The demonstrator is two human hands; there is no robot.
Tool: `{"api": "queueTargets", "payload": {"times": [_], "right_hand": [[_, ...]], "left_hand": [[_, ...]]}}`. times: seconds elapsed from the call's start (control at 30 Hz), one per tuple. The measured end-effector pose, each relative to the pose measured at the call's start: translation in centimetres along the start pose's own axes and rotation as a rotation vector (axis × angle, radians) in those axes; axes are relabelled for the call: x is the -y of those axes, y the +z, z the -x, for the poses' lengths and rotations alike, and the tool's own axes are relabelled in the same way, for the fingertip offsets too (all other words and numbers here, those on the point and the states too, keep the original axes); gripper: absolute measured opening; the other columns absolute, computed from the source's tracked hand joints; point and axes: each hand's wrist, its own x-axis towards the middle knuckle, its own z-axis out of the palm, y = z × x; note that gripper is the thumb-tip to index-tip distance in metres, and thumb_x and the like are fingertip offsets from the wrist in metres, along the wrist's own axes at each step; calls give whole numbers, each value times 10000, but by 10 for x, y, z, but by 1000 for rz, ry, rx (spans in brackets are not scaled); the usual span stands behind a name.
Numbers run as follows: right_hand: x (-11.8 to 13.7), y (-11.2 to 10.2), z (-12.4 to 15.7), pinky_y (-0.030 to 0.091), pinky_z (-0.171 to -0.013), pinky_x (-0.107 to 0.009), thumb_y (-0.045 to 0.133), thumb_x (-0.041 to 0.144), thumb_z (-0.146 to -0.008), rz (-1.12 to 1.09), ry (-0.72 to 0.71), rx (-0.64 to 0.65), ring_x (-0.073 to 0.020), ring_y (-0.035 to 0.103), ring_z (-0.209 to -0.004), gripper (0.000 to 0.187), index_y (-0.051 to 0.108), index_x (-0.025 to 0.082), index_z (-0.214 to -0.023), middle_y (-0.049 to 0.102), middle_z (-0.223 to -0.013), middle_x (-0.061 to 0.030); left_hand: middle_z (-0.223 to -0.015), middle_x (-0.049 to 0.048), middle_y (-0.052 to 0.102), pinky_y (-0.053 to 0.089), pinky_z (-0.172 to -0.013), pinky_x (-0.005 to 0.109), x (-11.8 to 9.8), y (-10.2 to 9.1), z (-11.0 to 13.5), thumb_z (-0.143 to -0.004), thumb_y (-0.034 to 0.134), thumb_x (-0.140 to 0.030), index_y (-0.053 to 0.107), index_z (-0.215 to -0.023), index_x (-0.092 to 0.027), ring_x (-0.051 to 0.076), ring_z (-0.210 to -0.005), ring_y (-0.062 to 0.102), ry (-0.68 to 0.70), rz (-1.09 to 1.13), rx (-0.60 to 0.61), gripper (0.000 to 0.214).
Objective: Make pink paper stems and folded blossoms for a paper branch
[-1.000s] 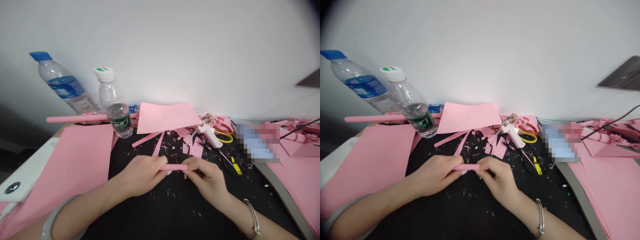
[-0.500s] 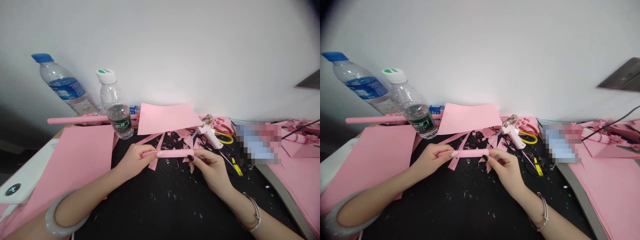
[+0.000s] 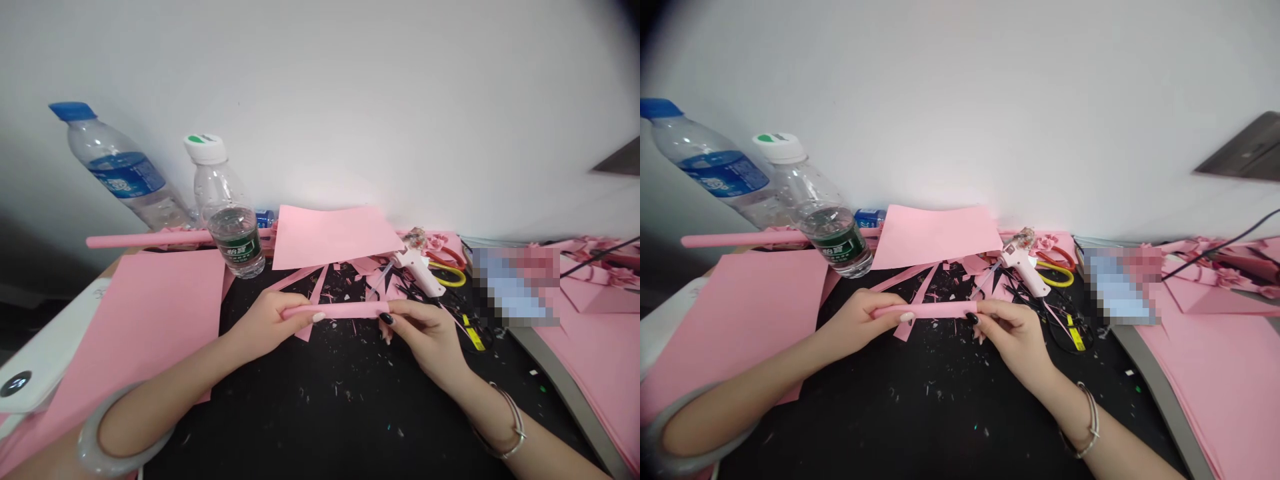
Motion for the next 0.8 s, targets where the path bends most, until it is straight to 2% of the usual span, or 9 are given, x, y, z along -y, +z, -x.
{"api": "queueTargets", "payload": {"times": [0.2, 0.27, 0.4, 0.47, 0.57, 0.63, 0.7, 0.8], "right_hand": [[5, -7, 0, 482, -483, -249, 665, 207, -744, 50, -101, 64, -145, 583, -525, 159, 720, 216, -893, 662, -641, -24], [5, -6, 0, 484, -481, -256, 654, 246, -762, -47, -39, 88, -146, 580, -535, 152, 716, 203, -894, 678, -677, -44], [4, 2, -2, 436, -403, -219, 584, 302, -829, -394, 189, 137, -109, 533, -491, 186, 675, 178, -933, 703, -762, -78], [2, 5, -2, 412, -386, -193, 584, 295, -833, -464, 257, 131, -91, 513, -473, 177, 660, 182, -947, 706, -758, -71], [0, 8, -2, 402, -390, -182, 599, 292, -824, -415, 274, 91, -78, 495, -464, 168, 667, 180, -929, 703, -749, -58], [-1, 9, -1, 395, -392, -188, 602, 307, -820, -353, 262, 58, -76, 484, -459, 172, 685, 166, -870, 698, -755, -59], [-1, 10, 0, 380, -390, -195, 595, 321, -824, -302, 255, 34, -75, 470, -447, 200, 701, 152, -807, 680, -709, -51], [-2, 11, 1, 356, -391, -193, 600, 323, -822, -259, 265, 16, -76, 448, -423, 220, 709, 148, -745, 598, -536, -7]], "left_hand": [[-574, -35, 519, 290, -521, 201, -1, -2, 0, -855, 465, -428, 642, -687, -127, 82, -538, 379, 0, 10, 42, 387], [-566, -38, 504, 289, -521, 200, -1, -2, 0, -858, 463, -419, 642, -683, -127, 80, -532, 371, 22, -16, 27, 384], [-536, -52, 452, 270, -504, 195, 1, -3, -1, -854, 483, -388, 649, -697, -132, 76, -517, 336, 54, -87, -35, 343], [-555, -46, 490, 283, -511, 194, 1, -3, -1, -848, 497, -379, 667, -744, -142, 80, -526, 369, 46, -84, -56, 309], [-686, -14, 612, 346, -553, 196, 0, -2, -2, -840, 514, -373, 685, -855, -169, 100, -593, 471, 10, 12, -76, 267], [-741, -2, 641, 370, -547, 195, 0, 1, -1, -832, 531, -364, 683, -904, -180, 98, -585, 493, -29, 99, -94, 250], [-697, -8, 631, 373, -505, 188, 0, 3, -1, -815, 561, -348, 683, -916, -180, 82, -522, 482, -64, 169, -102, 231], [-638, -17, 623, 398, -473, 181, 0, 6, 0, -781, 608, -311, 683, -942, -178, 77, -479, 503, -98, 251, -88, 222]]}}
